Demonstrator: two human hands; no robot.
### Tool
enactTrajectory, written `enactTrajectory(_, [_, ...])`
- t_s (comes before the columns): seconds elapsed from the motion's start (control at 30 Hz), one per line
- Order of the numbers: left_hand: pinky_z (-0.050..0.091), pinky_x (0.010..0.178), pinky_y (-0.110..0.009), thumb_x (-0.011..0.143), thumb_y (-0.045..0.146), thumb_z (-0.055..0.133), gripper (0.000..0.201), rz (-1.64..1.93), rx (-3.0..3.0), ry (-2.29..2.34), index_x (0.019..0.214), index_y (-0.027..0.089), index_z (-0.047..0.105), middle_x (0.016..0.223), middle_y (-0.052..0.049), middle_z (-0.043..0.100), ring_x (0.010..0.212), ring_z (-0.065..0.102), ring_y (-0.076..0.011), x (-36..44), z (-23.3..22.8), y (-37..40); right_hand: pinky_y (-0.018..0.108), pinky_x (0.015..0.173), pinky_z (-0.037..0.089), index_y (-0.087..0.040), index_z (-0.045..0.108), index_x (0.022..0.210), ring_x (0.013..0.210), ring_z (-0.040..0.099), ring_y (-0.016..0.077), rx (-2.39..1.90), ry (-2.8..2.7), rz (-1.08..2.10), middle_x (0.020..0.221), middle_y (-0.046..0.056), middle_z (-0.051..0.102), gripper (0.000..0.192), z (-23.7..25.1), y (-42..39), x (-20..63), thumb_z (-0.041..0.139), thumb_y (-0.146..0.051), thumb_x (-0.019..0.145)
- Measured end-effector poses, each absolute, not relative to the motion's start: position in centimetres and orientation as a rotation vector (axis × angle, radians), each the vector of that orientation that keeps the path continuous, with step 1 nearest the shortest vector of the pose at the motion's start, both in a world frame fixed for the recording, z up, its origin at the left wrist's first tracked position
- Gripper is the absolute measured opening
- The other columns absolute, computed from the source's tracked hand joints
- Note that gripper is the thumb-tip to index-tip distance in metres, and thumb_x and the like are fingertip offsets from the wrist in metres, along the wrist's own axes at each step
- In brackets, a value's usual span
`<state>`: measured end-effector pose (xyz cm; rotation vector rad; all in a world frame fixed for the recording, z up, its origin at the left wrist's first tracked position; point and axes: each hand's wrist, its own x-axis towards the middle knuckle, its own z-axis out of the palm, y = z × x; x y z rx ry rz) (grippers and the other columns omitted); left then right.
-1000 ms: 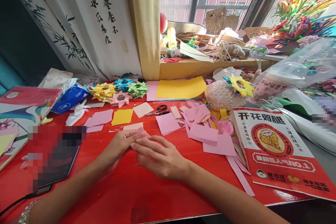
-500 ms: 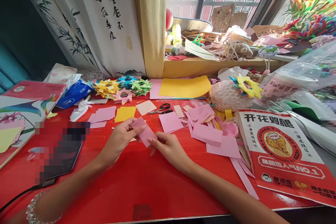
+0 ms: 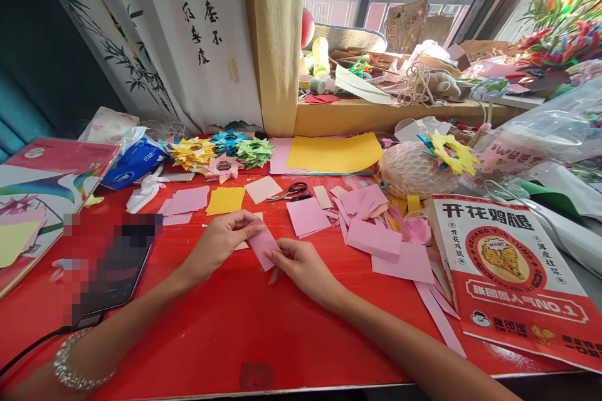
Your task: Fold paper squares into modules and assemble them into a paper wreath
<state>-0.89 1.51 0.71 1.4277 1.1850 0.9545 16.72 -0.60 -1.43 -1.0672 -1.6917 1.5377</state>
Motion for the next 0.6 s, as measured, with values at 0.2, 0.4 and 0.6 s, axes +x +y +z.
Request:
enactTrajectory(0.2, [0.044, 0.063, -0.025, 0.071, 0.037, 0.068, 0.029, 0.82, 1.348, 1.125, 0.084, 0.013, 0.058, 0.072, -0.001, 0.061, 0.065, 0.054, -0.012, -0.6, 0.4, 1.5, 0.023, 0.056, 0.037, -0.015, 0.055, 0.077, 0.055, 0.06, 0.0129, -1.125, -1.606, 1.537, 0.061, -0.001, 0.063, 0.032, -1.6, -0.4, 16.7, 0.051, -0.046, 0.085])
enactTrajectory(0.4, [0.041, 0.065, -0.023, 0.072, 0.032, 0.068, 0.023, 0.93, 1.155, 1.013, 0.08, 0.014, 0.056, 0.076, -0.001, 0.059, 0.069, 0.052, -0.0107, 0.2, 0.0, 0.6, 0.022, 0.054, 0.041, -0.015, 0.058, 0.076, 0.051, 0.056, 0.011, -1.13, -1.5, 1.531, 0.054, -0.003, 0.059, 0.03, -1.2, -0.7, 16.7, 0.055, -0.044, 0.083])
enactTrajectory(0.6, [0.037, 0.061, -0.023, 0.073, 0.037, 0.065, 0.026, 0.96, 1.251, 1.082, 0.067, 0.016, 0.051, 0.064, 0.003, 0.051, 0.061, 0.046, -0.0095, 0.9, -0.1, -0.5, 0.024, 0.061, 0.045, -0.015, 0.06, 0.073, 0.059, 0.059, 0.0129, -1.028, -1.529, 1.634, 0.063, 0.0, 0.063, 0.029, -1.2, -0.9, 16.7, 0.06, -0.043, 0.079])
